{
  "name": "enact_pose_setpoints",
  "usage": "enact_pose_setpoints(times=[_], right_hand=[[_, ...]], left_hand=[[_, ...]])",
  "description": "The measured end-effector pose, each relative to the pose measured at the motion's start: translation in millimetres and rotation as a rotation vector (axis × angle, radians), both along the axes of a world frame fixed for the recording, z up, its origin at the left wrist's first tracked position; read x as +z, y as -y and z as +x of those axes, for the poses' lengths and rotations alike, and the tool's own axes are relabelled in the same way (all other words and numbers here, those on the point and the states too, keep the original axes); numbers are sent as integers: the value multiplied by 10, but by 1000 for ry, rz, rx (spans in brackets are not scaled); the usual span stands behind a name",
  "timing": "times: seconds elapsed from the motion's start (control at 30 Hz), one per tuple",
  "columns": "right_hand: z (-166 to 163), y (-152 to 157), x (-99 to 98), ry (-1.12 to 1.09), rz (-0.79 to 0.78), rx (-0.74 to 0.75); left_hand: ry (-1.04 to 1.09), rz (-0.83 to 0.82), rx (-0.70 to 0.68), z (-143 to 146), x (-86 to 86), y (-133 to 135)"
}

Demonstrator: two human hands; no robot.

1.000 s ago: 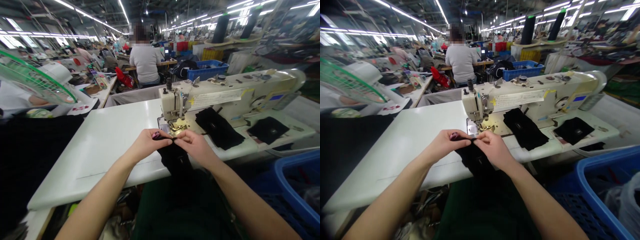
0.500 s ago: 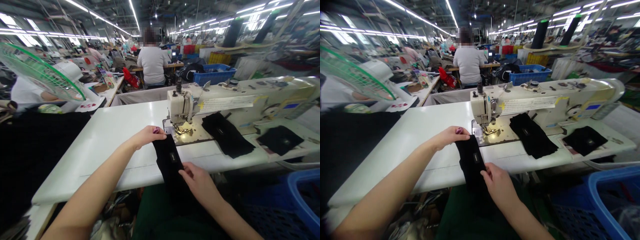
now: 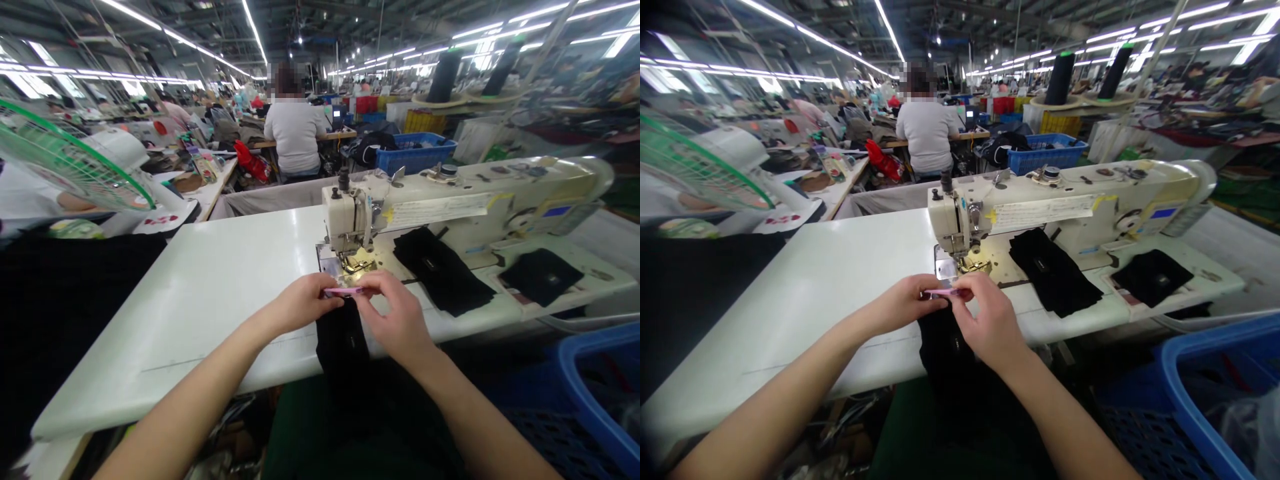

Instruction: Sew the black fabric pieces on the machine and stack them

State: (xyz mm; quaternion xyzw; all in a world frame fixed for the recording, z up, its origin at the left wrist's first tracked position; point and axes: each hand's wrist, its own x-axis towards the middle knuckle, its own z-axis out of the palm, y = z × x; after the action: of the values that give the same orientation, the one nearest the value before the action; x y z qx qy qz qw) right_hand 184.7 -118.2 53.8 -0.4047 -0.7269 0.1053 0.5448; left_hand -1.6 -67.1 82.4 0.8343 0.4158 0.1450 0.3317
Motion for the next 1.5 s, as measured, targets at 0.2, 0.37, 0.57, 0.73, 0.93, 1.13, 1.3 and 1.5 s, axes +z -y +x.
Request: enact_pose_setpoints(times=[0.2,0.37,0.57,0.73,0.93,1.13,1.3,1.5], right_hand=[[26,83,-13,429,-258,12],[105,147,-54,573,-380,-55],[325,315,-310,-159,-703,-61],[199,517,-459,-186,-814,-22],[69,576,-548,-224,-954,89],[90,654,-533,-205,-915,87],[48,781,-617,-252,-886,47],[-1,761,-757,-306,-849,-92]], left_hand=[[-234,83,-21,88,-2,71],[-153,73,-7,81,4,-48],[245,-343,79,-188,21,-256],[378,-468,175,-250,-31,-283],[389,-496,169,-230,-24,-317],[337,-429,233,-170,-24,-408],[225,-428,239,-152,-142,-550],[91,-108,230,63,-492,-720]])
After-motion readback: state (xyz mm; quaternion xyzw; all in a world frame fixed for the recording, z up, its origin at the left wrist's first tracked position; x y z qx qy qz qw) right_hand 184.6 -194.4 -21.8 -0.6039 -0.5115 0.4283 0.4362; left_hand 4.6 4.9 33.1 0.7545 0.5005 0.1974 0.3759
